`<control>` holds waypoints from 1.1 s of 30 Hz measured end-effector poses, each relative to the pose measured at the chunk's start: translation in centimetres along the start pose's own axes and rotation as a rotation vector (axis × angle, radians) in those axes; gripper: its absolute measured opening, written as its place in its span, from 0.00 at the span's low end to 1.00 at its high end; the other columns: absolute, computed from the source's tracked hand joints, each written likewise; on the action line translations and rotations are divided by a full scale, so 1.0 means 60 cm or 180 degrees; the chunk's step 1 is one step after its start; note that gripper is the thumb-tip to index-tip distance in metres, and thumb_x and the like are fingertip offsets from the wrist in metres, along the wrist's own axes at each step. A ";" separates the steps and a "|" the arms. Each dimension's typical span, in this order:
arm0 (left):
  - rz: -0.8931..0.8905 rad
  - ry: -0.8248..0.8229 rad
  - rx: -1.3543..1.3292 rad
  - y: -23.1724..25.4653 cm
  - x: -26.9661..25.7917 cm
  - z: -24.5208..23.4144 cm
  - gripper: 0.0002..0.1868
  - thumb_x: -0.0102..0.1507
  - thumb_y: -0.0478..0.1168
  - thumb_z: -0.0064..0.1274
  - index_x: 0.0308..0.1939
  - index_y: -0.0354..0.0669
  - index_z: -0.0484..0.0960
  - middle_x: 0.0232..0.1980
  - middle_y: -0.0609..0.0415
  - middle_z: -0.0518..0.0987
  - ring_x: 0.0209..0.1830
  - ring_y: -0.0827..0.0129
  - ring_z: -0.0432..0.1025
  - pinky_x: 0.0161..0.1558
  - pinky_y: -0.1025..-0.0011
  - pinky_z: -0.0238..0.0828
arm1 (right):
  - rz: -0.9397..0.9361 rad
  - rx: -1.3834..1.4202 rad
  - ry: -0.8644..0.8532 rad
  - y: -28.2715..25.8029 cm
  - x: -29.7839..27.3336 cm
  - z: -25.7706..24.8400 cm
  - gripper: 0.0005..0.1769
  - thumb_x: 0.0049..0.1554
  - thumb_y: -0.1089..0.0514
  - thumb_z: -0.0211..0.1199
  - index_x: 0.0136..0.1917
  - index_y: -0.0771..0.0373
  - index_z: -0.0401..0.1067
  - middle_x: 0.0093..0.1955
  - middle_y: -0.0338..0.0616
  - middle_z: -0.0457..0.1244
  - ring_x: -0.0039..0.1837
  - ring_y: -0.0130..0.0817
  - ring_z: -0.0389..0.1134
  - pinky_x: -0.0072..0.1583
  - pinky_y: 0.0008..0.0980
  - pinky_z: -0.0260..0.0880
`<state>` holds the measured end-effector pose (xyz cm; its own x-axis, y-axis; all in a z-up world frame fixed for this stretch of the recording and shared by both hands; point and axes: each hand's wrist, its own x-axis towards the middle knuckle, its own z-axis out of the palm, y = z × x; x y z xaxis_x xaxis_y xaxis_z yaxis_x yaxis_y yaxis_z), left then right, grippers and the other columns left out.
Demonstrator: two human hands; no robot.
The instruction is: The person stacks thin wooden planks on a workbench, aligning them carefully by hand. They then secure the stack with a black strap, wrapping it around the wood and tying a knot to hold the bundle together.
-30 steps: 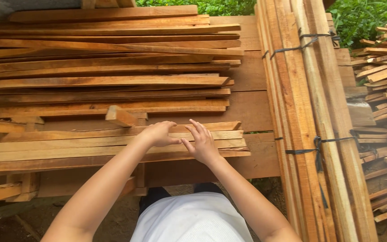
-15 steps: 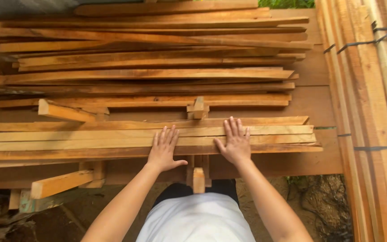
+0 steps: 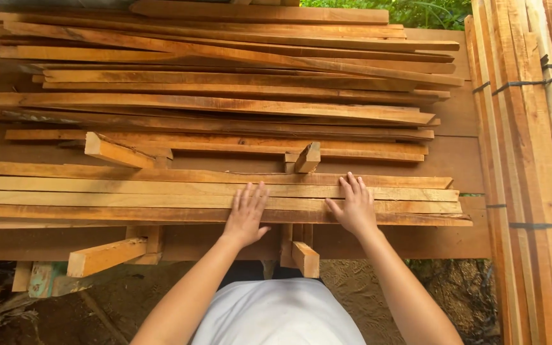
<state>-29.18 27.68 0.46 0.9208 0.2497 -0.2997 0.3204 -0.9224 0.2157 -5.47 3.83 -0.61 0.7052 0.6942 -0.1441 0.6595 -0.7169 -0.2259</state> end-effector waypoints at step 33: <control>-0.3579 -0.0057 -0.6613 -0.247 -0.242 -0.086 0.56 0.64 0.58 0.55 0.80 0.34 0.36 0.82 0.32 0.36 0.83 0.43 0.41 0.79 0.50 0.45 | 0.3146 0.5645 -0.1357 -0.479 -0.104 -0.025 0.61 0.61 0.29 0.55 0.82 0.73 0.29 0.83 0.74 0.36 0.83 0.61 0.41 0.80 0.52 0.43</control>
<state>-46.17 39.23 6.39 0.2995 0.2383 -0.9239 0.2268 0.9228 0.3115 -28.39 20.00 8.22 0.3233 0.3550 -0.8772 -0.9120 -0.1304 -0.3889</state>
